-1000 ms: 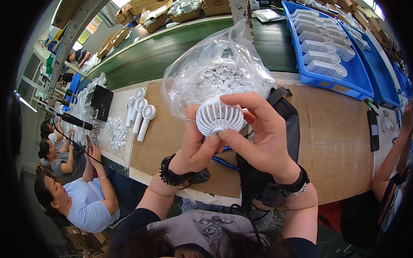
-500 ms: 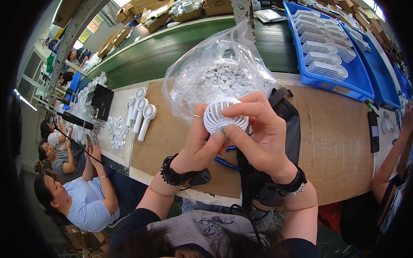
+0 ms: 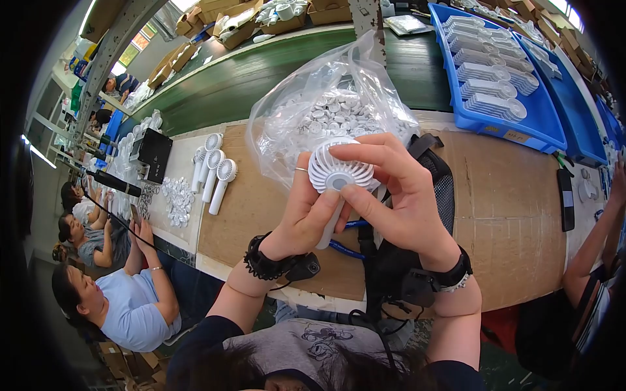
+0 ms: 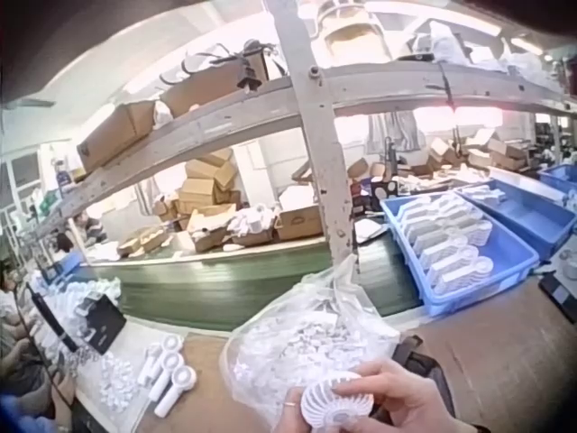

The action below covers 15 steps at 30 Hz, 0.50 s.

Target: The person assembles handheld fans by pressing small white caps into the back of the fan heads. They repeat this process for multiple fans, occasionally comparing them to ensure they are properly fitted.

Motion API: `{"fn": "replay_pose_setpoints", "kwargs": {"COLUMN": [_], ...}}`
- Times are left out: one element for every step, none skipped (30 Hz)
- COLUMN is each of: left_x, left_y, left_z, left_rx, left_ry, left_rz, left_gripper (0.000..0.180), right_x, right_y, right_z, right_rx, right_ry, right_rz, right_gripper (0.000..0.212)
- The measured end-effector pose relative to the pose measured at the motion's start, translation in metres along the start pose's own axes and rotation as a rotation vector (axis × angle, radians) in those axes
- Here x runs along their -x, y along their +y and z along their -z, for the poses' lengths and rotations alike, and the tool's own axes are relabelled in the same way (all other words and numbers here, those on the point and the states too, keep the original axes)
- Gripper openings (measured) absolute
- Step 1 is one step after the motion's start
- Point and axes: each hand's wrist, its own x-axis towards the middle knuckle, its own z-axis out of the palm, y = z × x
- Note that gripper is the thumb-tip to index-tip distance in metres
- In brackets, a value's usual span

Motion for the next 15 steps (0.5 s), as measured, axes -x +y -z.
{"fn": "replay_pose_setpoints", "kwargs": {"left_x": [0.0, 0.0, 0.0, -0.001, -0.001, -0.001, -0.002, -0.002, -0.003, -0.003, -0.002, -0.002, -0.002, -0.001, -0.001], "left_y": [0.002, 0.001, 0.0, -0.001, -0.002, -0.003, -0.004, -0.005, -0.005, -0.006, -0.007, -0.007, -0.008, -0.008, -0.009], "left_z": [0.0, 0.0, 0.0, -0.001, -0.001, -0.001, -0.001, -0.002, -0.002, -0.002, -0.002, -0.003, -0.003, -0.002, -0.001], "left_rx": [0.022, 0.022, 0.024, 0.025, 0.026, 0.026, 0.0, -0.026, -0.052, -0.052, -0.044, -0.036, -0.028, -0.029, -0.03], "left_ry": [0.009, 0.01, 0.018, 0.025, 0.032, 0.033, 0.038, 0.043, 0.048, 0.048, 0.046, 0.044, 0.042, 0.043, 0.039], "left_rz": [0.03, 0.03, 0.017, 0.005, -0.008, -0.008, -0.04, -0.071, -0.102, -0.102, -0.104, -0.107, -0.111, -0.111, -0.095], "left_gripper": [0.032, 0.032, 0.032, 0.033, 0.033, 0.033, 0.033, 0.032, 0.032, 0.032, 0.033, 0.033, 0.033, 0.033, 0.033], "right_x": [0.0, -0.001, -0.001, -0.001, -0.001, -0.001, 0.0, 0.0, 0.0, 0.001, 0.001, 0.002, 0.003, 0.003, 0.003], "right_y": [-0.001, -0.002, -0.002, -0.003, -0.003, -0.004, -0.004, -0.005, -0.005, -0.005, -0.004, -0.003, -0.002, 0.0, 0.001], "right_z": [0.0, 0.0, 0.0, 0.0, 0.0, -0.001, -0.001, -0.002, -0.002, -0.002, -0.002, -0.002, -0.002, -0.002, -0.002], "right_rx": [0.009, 0.009, -0.007, -0.022, -0.038, -0.038, -0.048, -0.058, -0.068, -0.068, -0.054, -0.039, -0.025, -0.026, -0.02], "right_ry": [-0.008, -0.009, -0.009, -0.008, -0.007, -0.008, -0.01, -0.011, -0.012, -0.012, -0.011, -0.011, -0.011, -0.012, -0.01], "right_rz": [-0.002, -0.002, -0.019, -0.035, -0.05, -0.05, -0.053, -0.056, -0.059, -0.059, -0.045, -0.031, -0.017, -0.017, -0.021], "right_gripper": [0.035, 0.035, 0.036, 0.037, 0.038, 0.038, 0.037, 0.037, 0.037, 0.037, 0.037, 0.037, 0.037, 0.037, 0.037]}}
